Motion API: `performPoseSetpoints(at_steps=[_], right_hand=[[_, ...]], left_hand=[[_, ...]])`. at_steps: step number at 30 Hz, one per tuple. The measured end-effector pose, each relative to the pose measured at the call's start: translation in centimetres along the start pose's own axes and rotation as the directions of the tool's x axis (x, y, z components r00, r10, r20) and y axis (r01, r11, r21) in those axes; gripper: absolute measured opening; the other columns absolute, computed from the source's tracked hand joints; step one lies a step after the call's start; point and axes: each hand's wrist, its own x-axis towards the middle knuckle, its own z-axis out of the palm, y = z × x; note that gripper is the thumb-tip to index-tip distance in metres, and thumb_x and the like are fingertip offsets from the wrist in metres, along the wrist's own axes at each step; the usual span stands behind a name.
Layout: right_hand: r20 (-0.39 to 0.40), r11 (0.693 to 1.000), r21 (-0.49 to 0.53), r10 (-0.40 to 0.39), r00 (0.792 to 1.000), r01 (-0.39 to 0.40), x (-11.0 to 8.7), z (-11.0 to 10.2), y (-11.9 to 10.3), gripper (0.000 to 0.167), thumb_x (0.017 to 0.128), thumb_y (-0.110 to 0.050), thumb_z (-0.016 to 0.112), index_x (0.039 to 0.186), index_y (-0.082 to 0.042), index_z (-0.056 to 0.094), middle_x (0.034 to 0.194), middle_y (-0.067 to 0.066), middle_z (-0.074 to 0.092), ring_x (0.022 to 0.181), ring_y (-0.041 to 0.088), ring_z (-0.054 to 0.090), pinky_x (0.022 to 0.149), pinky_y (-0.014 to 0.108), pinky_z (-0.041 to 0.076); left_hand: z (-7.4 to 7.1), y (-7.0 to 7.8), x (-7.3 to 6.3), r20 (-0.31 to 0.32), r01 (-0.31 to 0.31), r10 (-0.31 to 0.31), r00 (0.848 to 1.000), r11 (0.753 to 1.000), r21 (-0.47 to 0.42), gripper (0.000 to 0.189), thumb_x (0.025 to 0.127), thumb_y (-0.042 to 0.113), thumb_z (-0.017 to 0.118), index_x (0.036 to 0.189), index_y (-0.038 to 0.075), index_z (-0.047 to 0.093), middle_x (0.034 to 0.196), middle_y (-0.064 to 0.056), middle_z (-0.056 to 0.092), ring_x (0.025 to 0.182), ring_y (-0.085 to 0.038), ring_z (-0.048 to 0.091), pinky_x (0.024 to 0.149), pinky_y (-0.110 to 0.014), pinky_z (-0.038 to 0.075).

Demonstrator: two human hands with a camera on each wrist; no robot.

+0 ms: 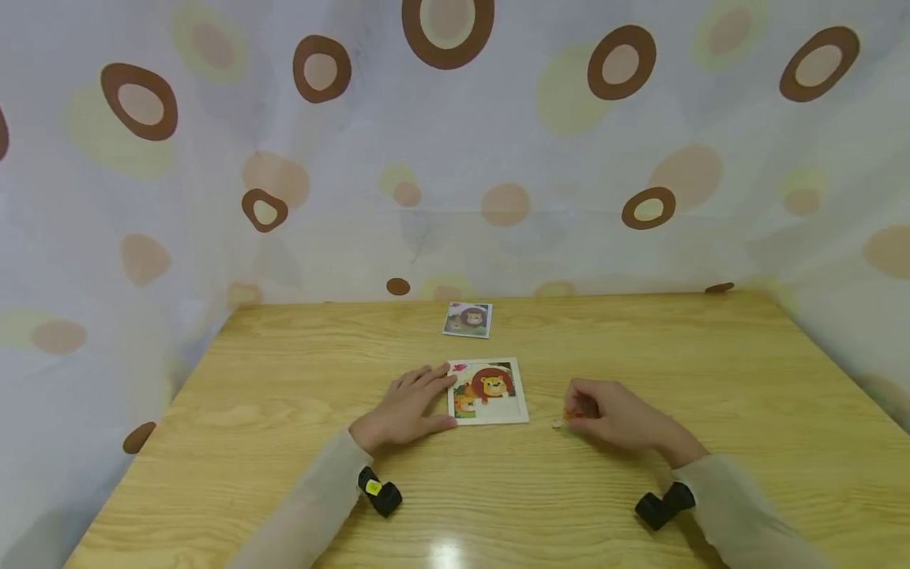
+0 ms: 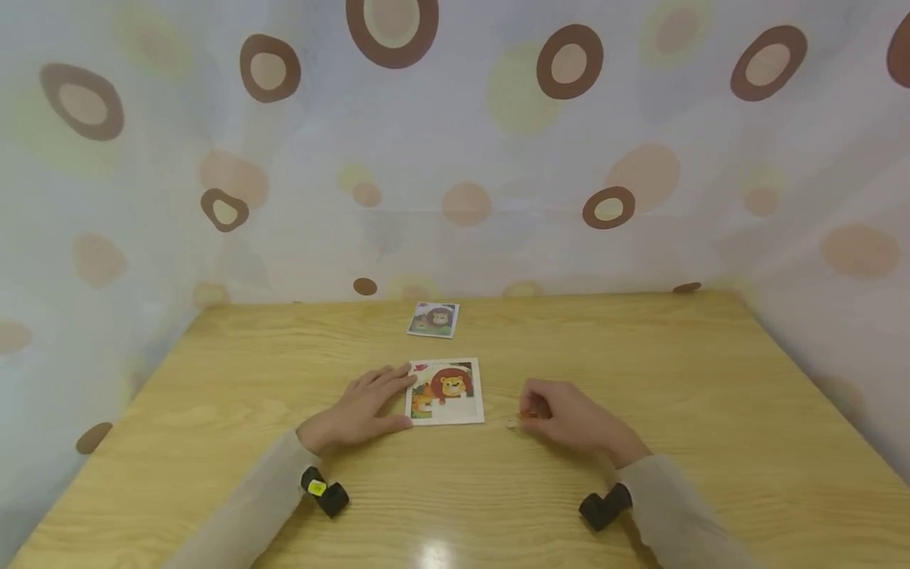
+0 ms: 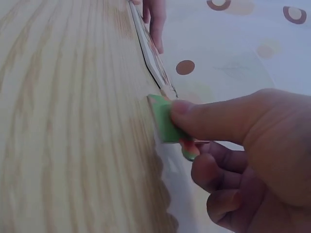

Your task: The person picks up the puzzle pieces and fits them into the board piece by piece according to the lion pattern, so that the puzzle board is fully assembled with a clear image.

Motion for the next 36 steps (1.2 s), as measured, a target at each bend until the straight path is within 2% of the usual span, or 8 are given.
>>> performPoseSetpoints(at_steps=[6,19,28,36], right_hand=[[-0.032,1.000,0.016,-0.004,0.999,0.005,1.4,0.8,-0.6,0.010,0.092,-0.016,0.066,0.089,-0.016,0.056,0.077,-0.007,0.055,0.066,0.001,0.047,0.058,0.021,0.043],[0.000,0.998,0.063,-0.008,1.000,0.008,4.9,2.7,-2.0,0.006,0.092,-0.013,0.065,0.093,-0.015,0.060,0.078,-0.006,0.055,0.068,0.005,0.048,0.062,0.021,0.044],[-0.003,0.994,0.107,-0.001,1.000,0.001,6.9,3.8,-2.2,0.006,0.093,-0.012,0.065,0.096,-0.008,0.061,0.081,0.000,0.059,0.068,0.006,0.050,0.062,0.022,0.045],[-0.001,0.996,0.090,-0.005,1.000,0.005,8.2,4.6,-2.6,0.005,0.091,-0.010,0.066,0.093,-0.007,0.063,0.078,0.000,0.061,0.065,0.004,0.051,0.060,0.021,0.045]], left_hand=[[-0.2,0.0,0.0,0.001,-0.011,0.011,1.000,1.000,-0.005,0.067,0.095,0.042,0.058,0.150,0.011,0.035,0.160,-0.009,0.023,0.146,-0.037,0.017,0.114,-0.059,0.017],[-0.3,0.1,0.1,0.006,-0.006,0.006,1.000,1.000,-0.001,0.067,0.095,0.042,0.057,0.150,0.012,0.034,0.160,-0.010,0.022,0.147,-0.038,0.016,0.114,-0.058,0.016],[-0.4,0.1,0.2,0.019,0.004,-0.004,1.000,1.000,0.010,0.066,0.095,0.042,0.057,0.150,0.012,0.035,0.160,-0.009,0.020,0.147,-0.037,0.016,0.115,-0.058,0.015],[-0.3,0.1,0.1,0.015,0.017,-0.018,1.000,1.000,0.008,0.066,0.095,0.042,0.057,0.150,0.013,0.036,0.160,-0.008,0.021,0.147,-0.036,0.016,0.115,-0.057,0.015]])
